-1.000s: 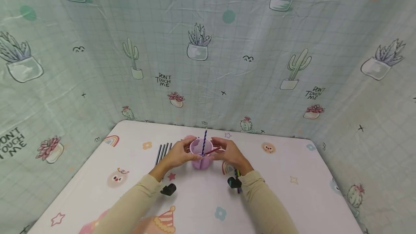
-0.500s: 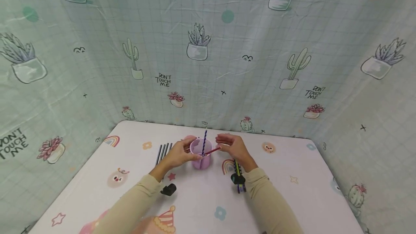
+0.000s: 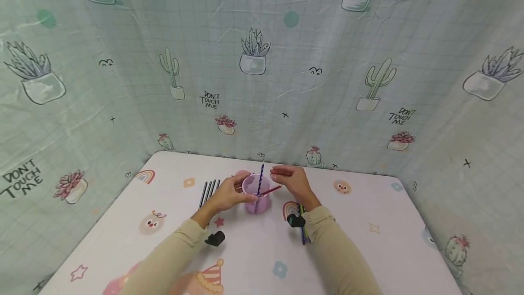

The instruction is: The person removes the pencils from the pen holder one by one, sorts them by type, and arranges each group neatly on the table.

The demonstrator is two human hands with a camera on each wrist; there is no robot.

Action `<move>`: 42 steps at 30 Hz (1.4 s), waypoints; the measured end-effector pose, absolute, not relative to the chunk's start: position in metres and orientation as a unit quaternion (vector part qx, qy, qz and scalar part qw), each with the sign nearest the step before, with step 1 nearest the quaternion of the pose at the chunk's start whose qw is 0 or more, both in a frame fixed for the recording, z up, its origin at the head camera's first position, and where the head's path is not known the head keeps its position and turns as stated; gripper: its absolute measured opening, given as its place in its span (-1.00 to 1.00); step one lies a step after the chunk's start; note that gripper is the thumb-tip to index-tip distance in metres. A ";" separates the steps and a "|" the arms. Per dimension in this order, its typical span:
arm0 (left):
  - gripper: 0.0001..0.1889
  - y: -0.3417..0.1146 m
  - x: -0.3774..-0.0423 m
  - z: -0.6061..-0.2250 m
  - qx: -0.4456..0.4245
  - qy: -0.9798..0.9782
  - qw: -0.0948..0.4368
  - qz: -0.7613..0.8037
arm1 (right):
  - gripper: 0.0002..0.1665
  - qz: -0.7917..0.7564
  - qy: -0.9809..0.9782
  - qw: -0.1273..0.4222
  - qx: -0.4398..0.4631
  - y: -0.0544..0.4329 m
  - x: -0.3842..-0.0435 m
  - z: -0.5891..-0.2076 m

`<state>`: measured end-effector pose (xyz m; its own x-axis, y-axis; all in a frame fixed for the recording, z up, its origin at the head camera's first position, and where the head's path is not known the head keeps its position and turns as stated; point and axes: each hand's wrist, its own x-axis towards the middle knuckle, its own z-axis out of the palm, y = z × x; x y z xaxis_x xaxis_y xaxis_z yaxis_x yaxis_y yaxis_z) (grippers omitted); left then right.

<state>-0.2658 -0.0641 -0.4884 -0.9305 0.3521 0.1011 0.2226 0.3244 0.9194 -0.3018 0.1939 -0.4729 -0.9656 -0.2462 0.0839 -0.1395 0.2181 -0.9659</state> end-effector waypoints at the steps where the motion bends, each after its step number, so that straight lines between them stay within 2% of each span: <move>1: 0.01 -0.064 -0.265 -0.488 0.177 0.812 0.058 0.553 | -0.49 -0.615 0.778 0.045 -0.122 0.192 -0.302 -0.472; 12: 0.00 -0.066 -0.265 -0.490 0.186 0.807 0.058 0.557 | -0.43 -0.641 0.759 0.050 -0.104 0.172 -0.305 -0.466; 25: -0.01 -0.066 -0.265 -0.491 0.190 0.806 0.055 0.558 | -0.49 -0.676 0.735 0.037 -0.044 0.149 -0.312 -0.462; 37: 0.00 -0.067 -0.266 -0.489 0.193 0.806 0.060 0.556 | -0.55 -0.657 0.752 0.034 -0.038 0.148 -0.309 -0.454; 42: -0.01 -0.067 -0.266 -0.489 0.193 0.804 0.061 0.560 | -0.59 -0.671 0.739 0.016 -0.051 0.149 -0.310 -0.451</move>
